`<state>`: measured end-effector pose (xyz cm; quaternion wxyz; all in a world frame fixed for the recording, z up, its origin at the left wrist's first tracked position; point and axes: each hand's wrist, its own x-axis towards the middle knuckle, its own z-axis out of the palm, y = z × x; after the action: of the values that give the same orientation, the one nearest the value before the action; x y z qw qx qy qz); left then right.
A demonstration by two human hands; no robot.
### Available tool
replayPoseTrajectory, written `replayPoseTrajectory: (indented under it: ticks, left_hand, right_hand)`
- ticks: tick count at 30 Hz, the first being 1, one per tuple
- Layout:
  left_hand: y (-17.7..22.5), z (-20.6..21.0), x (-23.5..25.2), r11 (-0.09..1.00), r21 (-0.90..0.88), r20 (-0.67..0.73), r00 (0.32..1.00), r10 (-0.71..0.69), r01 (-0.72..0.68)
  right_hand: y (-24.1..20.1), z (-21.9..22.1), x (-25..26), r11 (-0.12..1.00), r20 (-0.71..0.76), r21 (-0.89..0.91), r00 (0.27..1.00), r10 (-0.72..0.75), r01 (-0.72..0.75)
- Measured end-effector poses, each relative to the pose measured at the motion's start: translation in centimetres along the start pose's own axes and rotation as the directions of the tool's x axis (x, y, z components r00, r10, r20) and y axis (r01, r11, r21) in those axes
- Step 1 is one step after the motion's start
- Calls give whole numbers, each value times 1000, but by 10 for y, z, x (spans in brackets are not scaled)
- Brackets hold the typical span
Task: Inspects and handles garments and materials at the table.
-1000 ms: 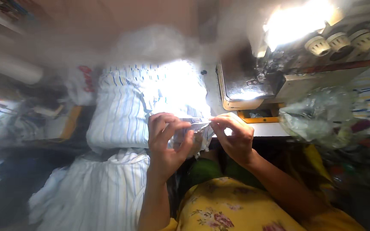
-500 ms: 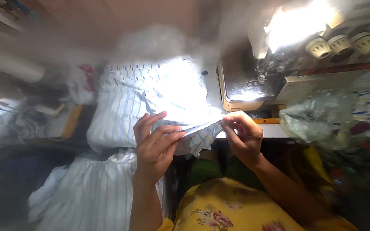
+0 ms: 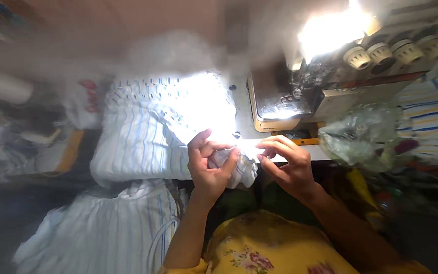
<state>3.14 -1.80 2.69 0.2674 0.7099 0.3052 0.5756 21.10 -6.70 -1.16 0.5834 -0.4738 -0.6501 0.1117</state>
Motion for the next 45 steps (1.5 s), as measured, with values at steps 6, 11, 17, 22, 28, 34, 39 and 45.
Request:
replayPoseTrajectory:
  ticks: [6,11,17,22,28,34,39,45]
  left_hand:
    - [9,2,-3,979,201,170,985,12,-46]
    - [7,-4,-1,952,270,256,964,72,-142]
    - [7,-6,1,957,239,360,930,69,-163]
    - [6,-9,-3,969,232,312,950,11,-88]
    - [6,-6,-2,965,239,317,948,32,-112]
    - [6,-5,-4,966,236,340,940,15,-101]
    - [7,-12,-1,968,251,284,956,-78,5]
    - [-21,-12,44,991,-87,485,865,130,-100]
  right_hand:
    - [-14,2,25,950,-4,-170,964,-267,263]
    - [-14,7,30,897,75,-310,949,-307,315]
    - [-10,5,34,852,136,-345,919,-370,394]
    - [1,-17,38,914,-16,-332,967,-253,233]
    - [-9,-9,31,974,146,-119,974,-174,192]
    - [-4,2,26,885,134,-337,947,-292,321]
    - [4,-11,20,987,133,-130,988,-77,94]
    - [2,9,16,980,78,-71,980,-181,186]
